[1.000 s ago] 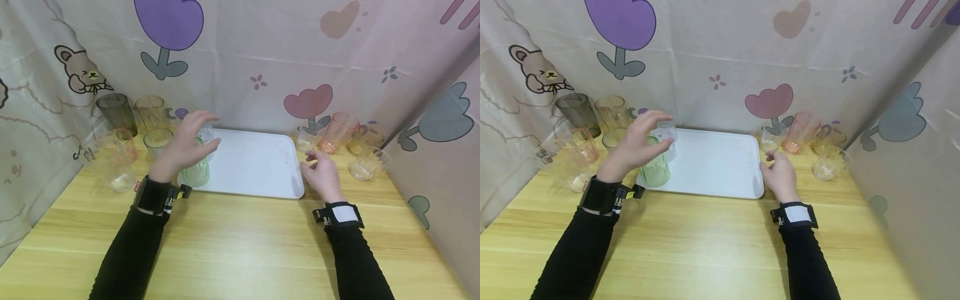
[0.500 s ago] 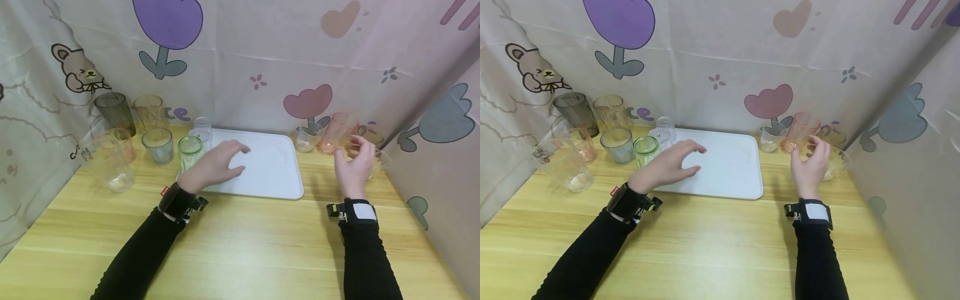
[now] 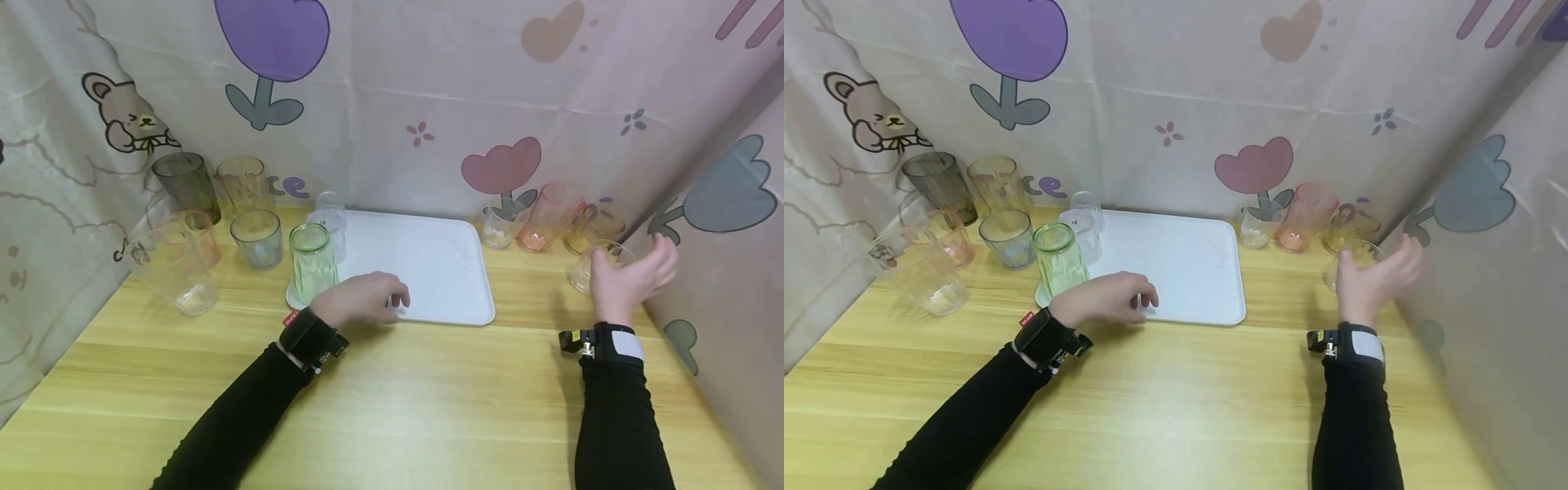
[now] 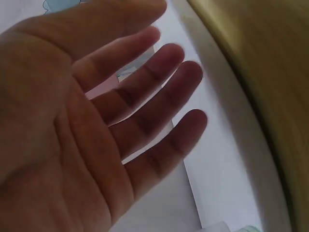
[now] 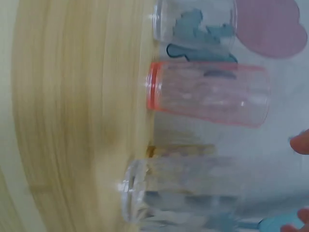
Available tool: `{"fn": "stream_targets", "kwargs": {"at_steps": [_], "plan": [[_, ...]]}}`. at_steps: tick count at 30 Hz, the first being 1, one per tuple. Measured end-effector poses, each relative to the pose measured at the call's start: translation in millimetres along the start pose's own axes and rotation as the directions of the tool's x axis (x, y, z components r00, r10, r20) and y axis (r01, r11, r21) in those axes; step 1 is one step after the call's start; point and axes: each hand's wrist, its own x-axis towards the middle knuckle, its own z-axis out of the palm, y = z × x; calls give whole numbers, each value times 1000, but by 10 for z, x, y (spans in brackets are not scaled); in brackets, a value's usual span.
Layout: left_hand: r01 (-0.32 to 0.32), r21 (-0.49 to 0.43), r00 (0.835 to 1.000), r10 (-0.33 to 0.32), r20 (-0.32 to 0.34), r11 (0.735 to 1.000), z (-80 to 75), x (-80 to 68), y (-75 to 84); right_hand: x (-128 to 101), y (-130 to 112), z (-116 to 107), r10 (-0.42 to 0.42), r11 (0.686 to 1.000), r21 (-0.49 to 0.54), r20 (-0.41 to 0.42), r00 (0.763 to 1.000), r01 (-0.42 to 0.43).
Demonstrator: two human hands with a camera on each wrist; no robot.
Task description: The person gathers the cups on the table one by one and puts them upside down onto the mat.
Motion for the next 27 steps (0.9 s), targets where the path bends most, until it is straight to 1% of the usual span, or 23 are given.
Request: {"fn": "stream_targets", "kwargs": {"at_steps": [2,3,5,7,9,11,14,16,18,21,27], "plan": [[-5,4,1000,5,12,1000,9,5,0,40,32,-27,85,995,39,47,995,-87],[-9,5,1000,8,14,1000,15,10,-1,58,41,-36,143,987,62,83,986,-148],[-11,9,1000,11,17,1000,27,16,3,78,53,-49,247,959,99,161,956,-264],[-9,12,1000,8,17,1000,40,21,13,83,78,-42,323,924,133,231,918,-358],[-10,16,1000,10,21,1000,55,28,24,81,101,-25,365,892,171,275,890,-419],[-12,22,1000,12,26,1000,67,31,34,80,138,-9,395,867,187,306,866,-462],[-17,33,1000,16,26,999,81,40,41,100,206,9,444,831,193,334,831,-522],[-11,39,1000,10,28,999,85,43,44,115,255,18,470,811,195,345,813,-551],[-4,41,1000,3,30,999,86,44,47,131,304,31,482,795,208,355,801,-570],[3,42,999,-5,34,999,87,44,51,142,365,51,480,783,236,360,800,-576],[-2,41,999,0,37,999,94,39,53,136,412,60,476,799,213,346,809,-562]]}}
